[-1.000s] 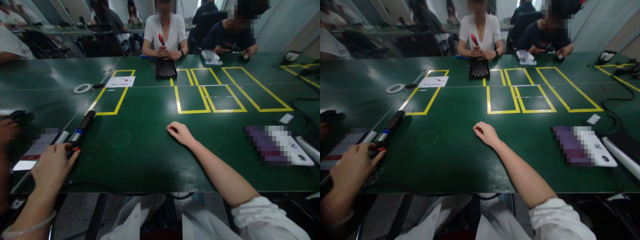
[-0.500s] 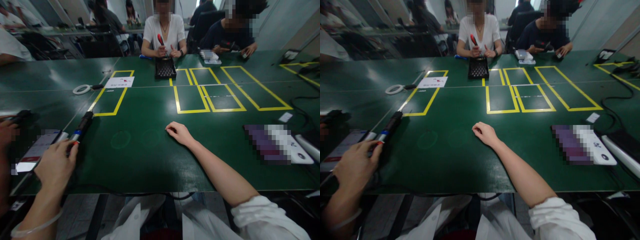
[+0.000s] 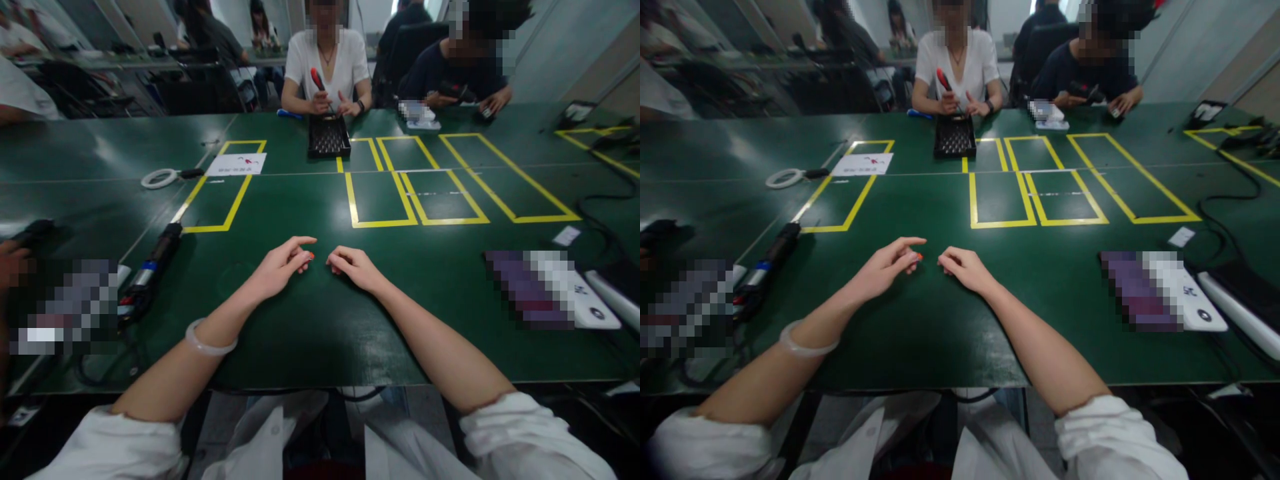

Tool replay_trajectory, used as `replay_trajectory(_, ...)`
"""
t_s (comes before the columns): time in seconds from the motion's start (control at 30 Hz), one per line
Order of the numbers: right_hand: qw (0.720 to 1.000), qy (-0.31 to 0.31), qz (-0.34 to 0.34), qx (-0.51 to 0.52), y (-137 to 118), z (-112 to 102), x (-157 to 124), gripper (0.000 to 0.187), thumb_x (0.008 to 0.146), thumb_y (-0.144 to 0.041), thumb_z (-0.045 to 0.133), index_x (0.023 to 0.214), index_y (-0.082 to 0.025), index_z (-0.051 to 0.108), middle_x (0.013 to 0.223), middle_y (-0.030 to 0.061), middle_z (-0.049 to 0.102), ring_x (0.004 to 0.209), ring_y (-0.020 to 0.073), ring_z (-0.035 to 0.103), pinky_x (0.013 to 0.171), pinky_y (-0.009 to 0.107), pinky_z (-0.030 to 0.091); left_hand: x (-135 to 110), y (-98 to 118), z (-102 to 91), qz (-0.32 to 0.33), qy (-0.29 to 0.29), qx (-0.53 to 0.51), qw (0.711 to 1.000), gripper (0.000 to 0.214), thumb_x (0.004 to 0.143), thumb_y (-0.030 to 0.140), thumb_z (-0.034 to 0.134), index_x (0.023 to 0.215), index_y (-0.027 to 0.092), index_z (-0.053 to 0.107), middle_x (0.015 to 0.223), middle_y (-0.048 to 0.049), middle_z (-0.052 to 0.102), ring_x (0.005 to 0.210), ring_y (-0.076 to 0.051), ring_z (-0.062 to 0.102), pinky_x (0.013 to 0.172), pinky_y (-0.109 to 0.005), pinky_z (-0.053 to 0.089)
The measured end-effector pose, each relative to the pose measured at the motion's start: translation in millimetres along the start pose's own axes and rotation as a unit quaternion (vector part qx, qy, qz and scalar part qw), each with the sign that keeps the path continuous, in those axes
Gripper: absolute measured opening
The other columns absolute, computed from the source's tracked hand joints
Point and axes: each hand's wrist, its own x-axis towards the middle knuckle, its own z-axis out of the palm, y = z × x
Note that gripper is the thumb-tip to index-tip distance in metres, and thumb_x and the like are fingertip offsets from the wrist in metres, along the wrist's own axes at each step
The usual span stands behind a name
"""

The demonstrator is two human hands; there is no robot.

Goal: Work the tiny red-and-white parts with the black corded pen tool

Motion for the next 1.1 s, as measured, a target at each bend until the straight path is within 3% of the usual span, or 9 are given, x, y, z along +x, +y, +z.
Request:
replay_trajectory(0.1,0.990,-0.028,0.019,0.133,-1.2,3.8,0.8,0.034,0.092,-0.052,0.052,0.097,-0.019,0.057,0.074,0.0001,0.065,0.064,0.0121,0.060,0.061,0.024,0.045,15.2,-2.6,14.9,-0.004,-0.059,-0.069,0.996,0.051,0.091,0.044,0.053,0.133,0.017,0.050,0.077,-0.0001,0.058,0.070,-0.014,0.057,0.069,-0.027,0.047)
replay_trajectory(0.23,0.978,-0.057,0.031,0.198,-1.6,8.3,0.4,0.035,0.082,-0.049,0.069,0.094,-0.019,0.054,0.080,0.0012,0.069,0.068,0.0118,0.062,0.060,0.023,0.047,19.2,-7.5,26.5,-0.018,-0.069,-0.119,0.990,0.055,0.088,0.043,0.058,0.134,0.015,0.048,0.071,0.0018,0.058,0.067,-0.013,0.056,0.065,-0.025,0.045)
replay_trajectory(0.43,0.975,-0.033,0.041,0.216,-0.4,8.2,0.1,0.036,0.077,-0.046,0.075,0.092,-0.019,0.055,0.079,-0.0005,0.066,0.066,0.0104,0.062,0.059,0.023,0.048,19.8,-25.8,33.7,-0.063,-0.019,-0.212,0.975,0.044,0.091,0.050,0.052,0.113,0.014,0.058,0.073,-0.0020,0.063,0.067,-0.013,0.059,0.067,-0.027,0.048)
replay_trajectory(0.6,0.976,-0.007,0.043,0.214,4.1,8.4,1.6,0.038,0.074,-0.042,0.078,0.095,-0.019,0.056,0.076,-0.0025,0.062,0.063,0.0091,0.059,0.059,0.023,0.048,21.0,-34.5,32.6,-0.074,-0.024,-0.244,0.967,0.039,0.090,0.051,0.052,0.091,0.014,0.060,0.073,-0.0042,0.064,0.067,-0.013,0.058,0.068,-0.027,0.047)
replay_trajectory(0.97,0.982,0.019,0.038,0.187,6.2,9.6,3.0,0.036,0.073,-0.040,0.077,0.093,-0.019,0.055,0.076,-0.0019,0.062,0.064,0.0097,0.058,0.062,0.024,0.047,16.6,-25.9,30.7,-0.053,-0.035,-0.180,0.982,0.035,0.080,0.046,0.067,0.094,0.015,0.058,0.084,-0.0041,0.064,0.077,-0.014,0.060,0.077,-0.032,0.049)
replay_trajectory(1.1,0.985,0.027,0.047,0.166,5.6,8.0,3.8,0.031,0.081,-0.046,0.069,0.087,-0.019,0.057,0.074,-0.0010,0.062,0.063,0.0104,0.058,0.058,0.024,0.045,15.8,-26.6,32.9,-0.037,-0.018,-0.173,0.984,0.033,0.080,0.042,0.068,0.095,0.016,0.057,0.085,-0.0026,0.062,0.078,-0.014,0.059,0.075,-0.029,0.048)
